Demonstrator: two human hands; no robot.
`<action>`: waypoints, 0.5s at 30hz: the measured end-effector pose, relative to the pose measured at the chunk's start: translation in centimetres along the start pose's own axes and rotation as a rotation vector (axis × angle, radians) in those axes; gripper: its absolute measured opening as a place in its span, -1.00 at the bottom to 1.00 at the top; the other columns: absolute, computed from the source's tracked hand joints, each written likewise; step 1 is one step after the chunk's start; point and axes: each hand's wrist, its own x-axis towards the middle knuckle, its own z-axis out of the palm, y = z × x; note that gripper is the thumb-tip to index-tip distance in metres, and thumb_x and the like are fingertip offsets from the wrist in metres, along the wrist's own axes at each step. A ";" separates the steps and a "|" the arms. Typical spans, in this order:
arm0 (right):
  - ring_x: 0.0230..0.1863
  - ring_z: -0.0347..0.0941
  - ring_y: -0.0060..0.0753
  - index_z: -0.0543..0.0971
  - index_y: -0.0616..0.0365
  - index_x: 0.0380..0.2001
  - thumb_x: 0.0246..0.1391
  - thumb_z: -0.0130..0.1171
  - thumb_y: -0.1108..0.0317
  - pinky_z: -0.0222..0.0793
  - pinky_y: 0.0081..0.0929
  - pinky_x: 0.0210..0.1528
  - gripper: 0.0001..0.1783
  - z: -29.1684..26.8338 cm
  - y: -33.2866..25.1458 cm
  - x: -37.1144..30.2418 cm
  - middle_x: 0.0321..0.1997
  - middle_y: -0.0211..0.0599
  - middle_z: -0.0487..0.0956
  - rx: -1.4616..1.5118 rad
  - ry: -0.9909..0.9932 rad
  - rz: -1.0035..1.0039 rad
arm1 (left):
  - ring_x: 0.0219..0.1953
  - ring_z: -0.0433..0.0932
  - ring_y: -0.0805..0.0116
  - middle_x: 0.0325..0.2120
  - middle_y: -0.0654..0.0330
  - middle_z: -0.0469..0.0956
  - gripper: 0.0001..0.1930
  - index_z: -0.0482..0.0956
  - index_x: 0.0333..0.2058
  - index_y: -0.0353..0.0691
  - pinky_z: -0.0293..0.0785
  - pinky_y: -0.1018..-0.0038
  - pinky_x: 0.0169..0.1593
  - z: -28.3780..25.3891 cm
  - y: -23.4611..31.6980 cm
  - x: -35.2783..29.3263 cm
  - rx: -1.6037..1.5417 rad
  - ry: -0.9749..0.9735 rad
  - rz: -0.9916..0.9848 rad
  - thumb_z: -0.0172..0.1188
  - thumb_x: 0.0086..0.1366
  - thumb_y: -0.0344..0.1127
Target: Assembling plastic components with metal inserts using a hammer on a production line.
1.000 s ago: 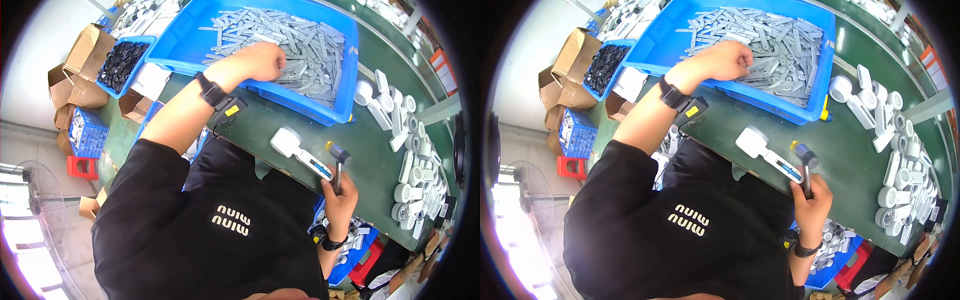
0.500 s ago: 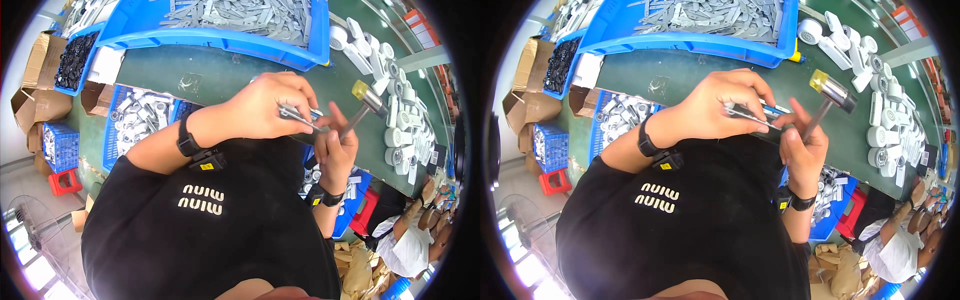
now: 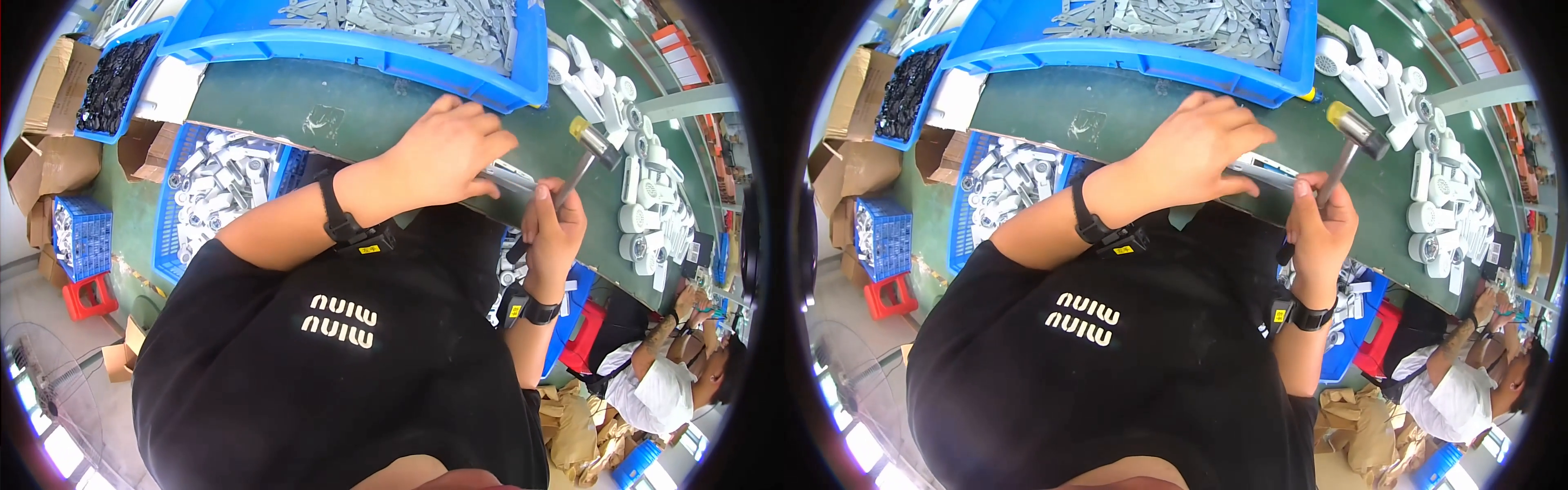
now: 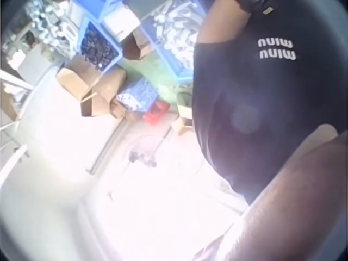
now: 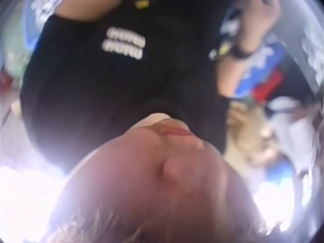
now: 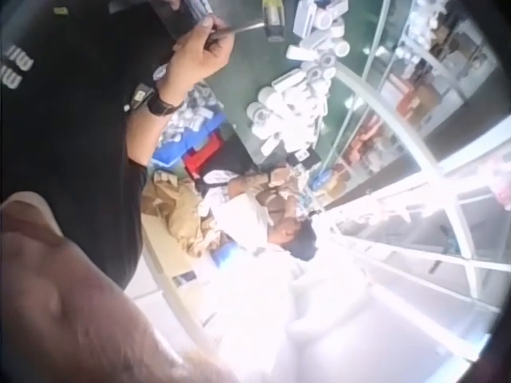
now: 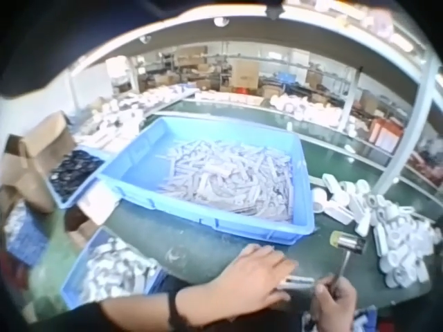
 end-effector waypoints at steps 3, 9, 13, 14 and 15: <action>-0.72 0.14 -0.74 0.57 0.20 -0.07 0.50 0.18 0.38 0.09 -0.64 -0.66 -0.89 -0.6 -0.7 0.5 -0.54 -0.47 0.49 0.068 0.012 0.087 | -0.10 0.65 0.11 -0.30 0.22 0.69 -0.58 0.72 -0.10 -0.07 0.51 0.16 0.07 -0.2 -1.5 -0.5 0.094 -0.091 -0.027 0.61 0.06 -0.16; -0.70 0.17 -0.76 0.58 0.20 -0.10 0.50 0.18 0.38 0.07 -0.65 -0.67 -0.89 0.4 -1.6 0.9 -0.38 -0.38 0.58 0.045 0.064 0.186 | -0.12 0.65 0.13 -0.29 0.22 0.68 -0.56 0.70 -0.07 -0.08 0.54 0.17 0.04 -3.0 -4.3 -1.7 0.031 -0.129 -0.063 0.59 0.07 -0.17; -0.69 0.19 -0.76 0.59 0.20 -0.12 0.47 0.22 0.38 0.07 -0.66 -0.66 -0.89 2.5 -1.6 2.0 -0.42 -0.39 0.57 -0.066 0.101 0.152 | -0.13 0.64 0.17 -0.30 0.24 0.67 -0.58 0.71 -0.08 -0.09 0.52 0.18 0.03 -3.0 -4.9 -2.1 -0.058 -0.017 -0.018 0.57 0.09 -0.16; -0.69 0.19 -0.76 0.59 0.20 -0.12 0.47 0.22 0.38 0.07 -0.66 -0.66 -0.89 3.1 -1.4 2.2 -0.42 -0.39 0.57 -0.076 0.102 0.165 | -0.13 0.64 0.17 -0.30 0.24 0.67 -0.58 0.71 -0.08 -0.09 0.52 0.18 0.03 -3.0 -5.0 -2.4 -0.070 -0.018 -0.029 0.57 0.09 -0.16; -0.69 0.19 -0.76 0.60 0.21 -0.13 0.46 0.23 0.37 0.06 -0.66 -0.66 -0.88 3.5 -1.4 2.9 -0.44 -0.41 0.57 -0.092 0.082 0.171 | -0.13 0.63 0.18 -0.30 0.25 0.67 -0.58 0.70 -0.08 -0.09 0.52 0.19 0.03 -2.9 -5.3 -2.3 -0.073 0.007 -0.008 0.58 0.09 -0.15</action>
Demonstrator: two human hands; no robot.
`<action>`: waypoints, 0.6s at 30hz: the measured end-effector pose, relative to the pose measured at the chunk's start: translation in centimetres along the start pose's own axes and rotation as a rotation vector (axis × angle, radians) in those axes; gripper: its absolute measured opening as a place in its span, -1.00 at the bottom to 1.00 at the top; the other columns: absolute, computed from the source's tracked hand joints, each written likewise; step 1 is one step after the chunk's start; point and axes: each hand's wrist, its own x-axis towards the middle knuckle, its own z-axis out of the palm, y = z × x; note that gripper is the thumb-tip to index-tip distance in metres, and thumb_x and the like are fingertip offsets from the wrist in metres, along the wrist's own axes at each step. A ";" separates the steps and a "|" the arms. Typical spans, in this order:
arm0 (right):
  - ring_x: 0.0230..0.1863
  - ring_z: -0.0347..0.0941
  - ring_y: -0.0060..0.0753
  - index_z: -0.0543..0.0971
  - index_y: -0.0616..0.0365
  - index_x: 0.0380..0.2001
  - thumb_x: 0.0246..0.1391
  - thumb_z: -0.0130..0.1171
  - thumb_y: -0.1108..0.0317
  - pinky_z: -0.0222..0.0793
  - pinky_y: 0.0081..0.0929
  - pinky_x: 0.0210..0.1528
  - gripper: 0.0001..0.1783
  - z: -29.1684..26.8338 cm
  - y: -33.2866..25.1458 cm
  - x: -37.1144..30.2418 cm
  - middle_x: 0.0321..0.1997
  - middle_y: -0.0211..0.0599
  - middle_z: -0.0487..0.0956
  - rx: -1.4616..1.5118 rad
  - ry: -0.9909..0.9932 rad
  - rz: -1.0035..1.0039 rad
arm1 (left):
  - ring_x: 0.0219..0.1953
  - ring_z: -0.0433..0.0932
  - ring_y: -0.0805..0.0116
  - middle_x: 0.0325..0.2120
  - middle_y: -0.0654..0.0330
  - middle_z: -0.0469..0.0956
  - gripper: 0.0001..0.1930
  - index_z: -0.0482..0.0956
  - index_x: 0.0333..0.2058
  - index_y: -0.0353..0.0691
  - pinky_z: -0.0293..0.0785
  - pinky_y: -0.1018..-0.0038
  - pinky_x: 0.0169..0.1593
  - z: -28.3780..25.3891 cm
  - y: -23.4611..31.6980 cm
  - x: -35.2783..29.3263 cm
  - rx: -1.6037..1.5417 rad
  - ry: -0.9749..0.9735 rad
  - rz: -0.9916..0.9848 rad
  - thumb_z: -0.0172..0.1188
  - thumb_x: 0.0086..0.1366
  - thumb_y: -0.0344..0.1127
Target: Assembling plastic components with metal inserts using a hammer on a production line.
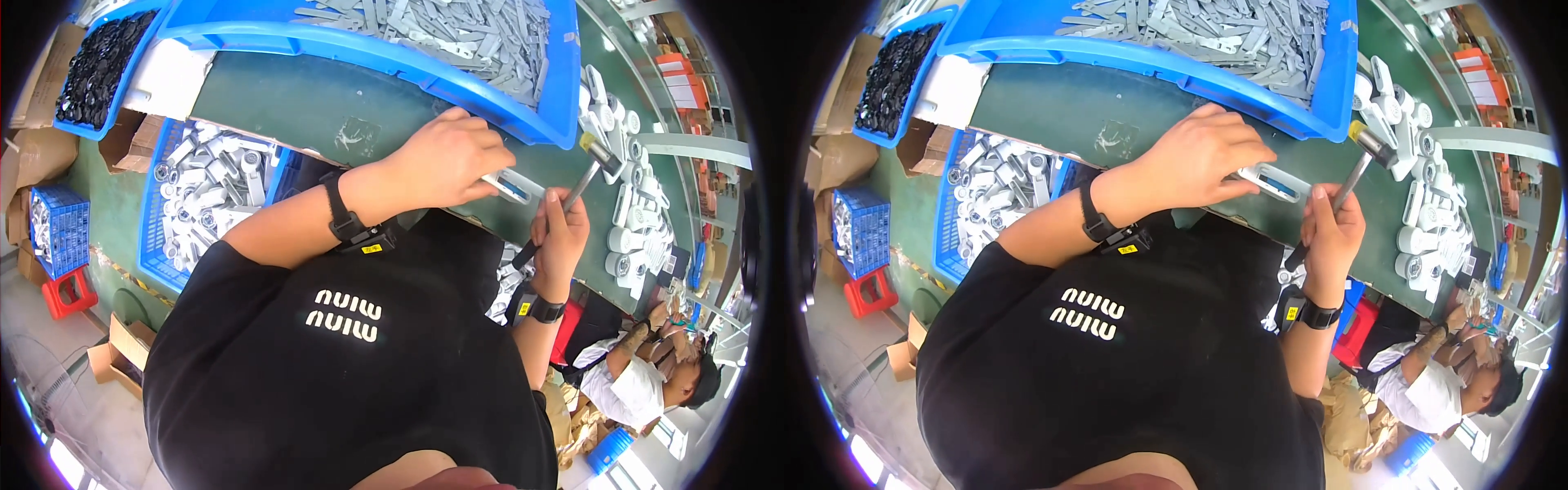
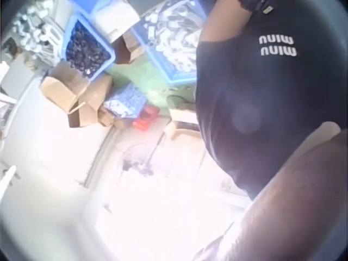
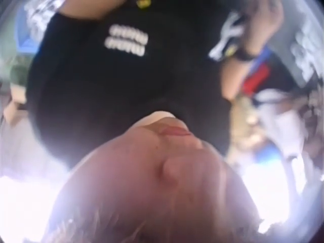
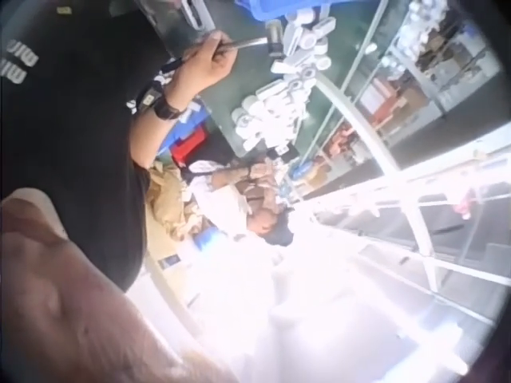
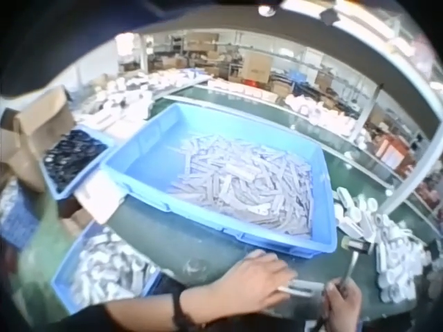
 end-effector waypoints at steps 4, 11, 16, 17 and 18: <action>-0.69 0.23 -0.76 0.61 0.22 -0.15 0.42 0.29 0.39 0.07 -0.67 -0.65 -0.88 0.9 -0.1 0.4 -0.47 -0.42 0.57 -0.088 -0.015 0.064 | -0.12 0.62 0.19 -0.30 0.24 0.66 -0.59 0.69 -0.09 -0.11 0.52 0.21 0.03 0.2 -0.5 -0.3 -0.062 -0.001 -0.016 0.57 0.11 -0.15; -0.68 0.24 -0.77 0.62 0.20 -0.15 0.41 0.29 0.39 0.07 -0.69 -0.64 -0.89 0.9 0.6 0.1 -0.49 -0.44 0.57 -0.183 0.039 0.086 | -0.16 0.60 0.22 -0.32 0.30 0.65 -0.70 0.66 -0.26 -0.11 0.53 0.26 -0.03 0.4 -2.0 -0.6 -0.152 0.017 0.018 0.55 0.13 -0.14; -0.68 0.23 -0.78 0.61 0.19 -0.14 0.42 0.30 0.37 0.07 -0.69 -0.64 -0.88 1.0 0.7 -0.2 -0.50 -0.47 0.56 -0.250 0.062 0.068 | -0.13 0.60 0.24 -0.31 0.31 0.68 -0.72 0.61 -0.41 -0.11 0.51 0.27 -0.02 0.9 -2.0 -0.3 -0.150 0.025 0.072 0.53 0.11 -0.13; -0.68 0.24 -0.77 0.62 0.19 -0.14 0.42 0.30 0.37 0.06 -0.69 -0.64 -0.88 0.9 0.8 -0.3 -0.50 -0.48 0.56 -0.246 0.075 0.076 | -0.14 0.61 0.24 -0.31 0.33 0.68 -0.73 0.64 -0.37 -0.12 0.53 0.28 -0.03 0.7 -2.0 -0.3 -0.172 0.025 0.072 0.54 0.12 -0.15; -0.67 0.25 -0.77 0.63 0.20 -0.14 0.42 0.31 0.36 0.06 -0.69 -0.64 -0.87 0.9 1.0 -0.6 -0.50 -0.48 0.57 -0.243 0.091 0.086 | -0.15 0.63 0.24 -0.31 0.34 0.69 -0.74 0.67 -0.33 -0.12 0.55 0.30 -0.05 0.7 -2.0 -0.3 -0.197 0.024 0.074 0.55 0.14 -0.17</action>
